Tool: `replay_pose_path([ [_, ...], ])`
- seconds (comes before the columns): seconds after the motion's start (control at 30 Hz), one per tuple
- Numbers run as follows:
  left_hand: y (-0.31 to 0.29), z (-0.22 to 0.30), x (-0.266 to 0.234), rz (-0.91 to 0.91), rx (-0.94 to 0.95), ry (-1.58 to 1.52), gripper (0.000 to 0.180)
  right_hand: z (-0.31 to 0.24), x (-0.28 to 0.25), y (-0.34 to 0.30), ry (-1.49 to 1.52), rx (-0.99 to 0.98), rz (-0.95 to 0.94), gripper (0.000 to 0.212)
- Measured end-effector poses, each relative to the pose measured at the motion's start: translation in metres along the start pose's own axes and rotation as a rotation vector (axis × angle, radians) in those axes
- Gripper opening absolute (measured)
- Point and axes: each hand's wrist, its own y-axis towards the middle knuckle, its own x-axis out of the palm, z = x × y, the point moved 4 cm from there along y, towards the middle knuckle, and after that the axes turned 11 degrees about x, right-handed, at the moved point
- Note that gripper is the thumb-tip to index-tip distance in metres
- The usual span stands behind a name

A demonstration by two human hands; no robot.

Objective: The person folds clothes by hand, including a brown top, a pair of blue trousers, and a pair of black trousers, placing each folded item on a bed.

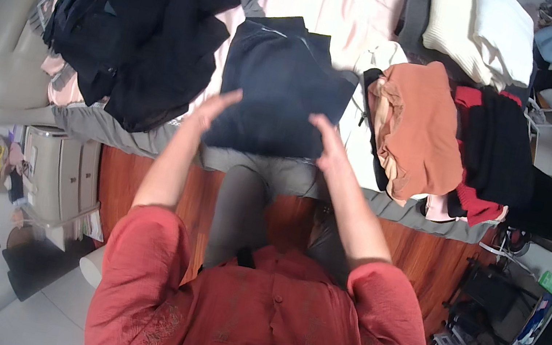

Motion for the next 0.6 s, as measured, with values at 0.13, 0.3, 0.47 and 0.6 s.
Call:
replay_pose_path([
  [0.13, -0.045, -0.048, 0.002, 0.037, -0.092, -0.236, 0.051, 0.06, -0.047, 0.035, 0.015, -0.152, -0.182, 0.05],
  [0.3, -0.062, -0.072, 0.003, 0.06, 0.016, -0.331, 0.054, 0.067, -0.054, 0.035, 0.006, -0.062, -0.122, 0.051],
  [0.47, -0.089, -0.072, 0.004, -0.079, -0.014, -0.309, 0.055, 0.083, -0.064, 0.029, 0.004, 0.033, -0.097, 0.044],
  [0.6, -0.108, -0.085, 0.001, -0.092, 0.002, -0.207, 0.049, 0.112, -0.087, 0.03, -0.002, 0.007, -0.062, 0.046],
])
